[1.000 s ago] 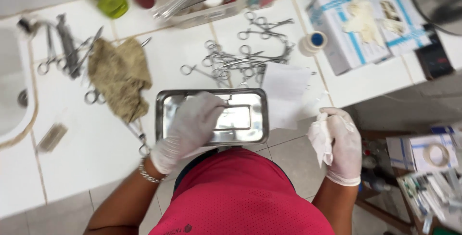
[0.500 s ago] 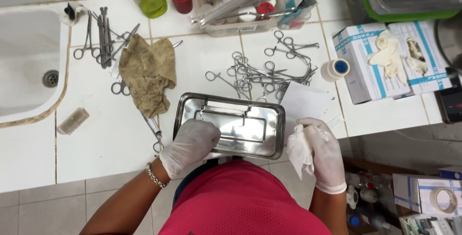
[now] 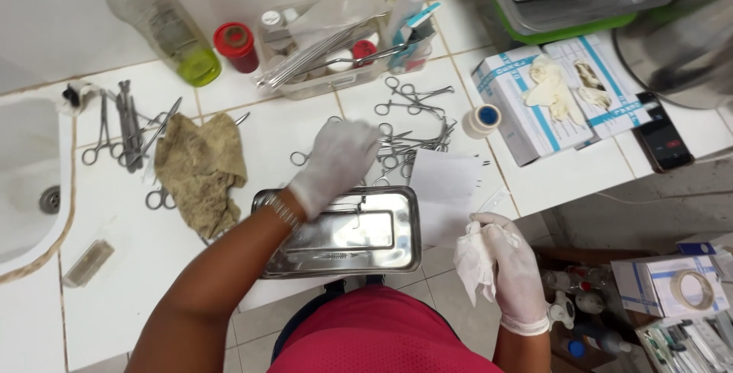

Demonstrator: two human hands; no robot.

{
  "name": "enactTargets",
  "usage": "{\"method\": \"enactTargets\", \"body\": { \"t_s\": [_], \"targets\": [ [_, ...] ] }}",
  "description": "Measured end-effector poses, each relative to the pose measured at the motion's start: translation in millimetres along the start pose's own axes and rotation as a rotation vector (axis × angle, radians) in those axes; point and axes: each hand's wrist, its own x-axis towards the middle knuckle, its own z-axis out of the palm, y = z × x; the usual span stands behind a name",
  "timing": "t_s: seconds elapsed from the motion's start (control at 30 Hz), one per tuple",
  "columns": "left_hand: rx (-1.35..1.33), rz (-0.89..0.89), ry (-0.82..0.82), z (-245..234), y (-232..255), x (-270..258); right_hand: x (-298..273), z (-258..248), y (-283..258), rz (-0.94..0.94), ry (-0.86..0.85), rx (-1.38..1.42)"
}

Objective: The person wipes various surgical instruments, including scissors and forceps, with a white cloth and places them into a metal tray. The person handles the instruments one by one, wiping them thoroughly before arranging them inside the tray.

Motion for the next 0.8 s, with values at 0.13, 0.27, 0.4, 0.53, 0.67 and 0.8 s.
{"method": "enactTargets", "body": {
  "t_s": [0.13, 0.27, 0.4, 0.53, 0.67, 0.8],
  "targets": [
    [0.218, 0.143, 0.161, 67, -17, 88, -3, -17, 15, -0.004, 0.029, 0.034],
    [0.472, 0.224, 0.113, 113, -20, 143, -12, -34, 23, 0.009, 0.078, 0.183],
    [0.468, 0.22, -0.105, 130, -20, 157, -21, -47, 19, 0.025, 0.199, -0.026],
    [0.517, 0.272, 0.017, 135, -26, 151, -23, -52, 22, 0.018, 0.252, -0.142],
    [0.292, 0.17, 0.036, 68, -4, 122, -17, -56, 33, -0.075, 0.22, -0.245],
    [-0.587, 0.074, 0.214, 3, 19, 79, -10, -50, 34, -0.35, 0.126, -0.485]
  ]
}}
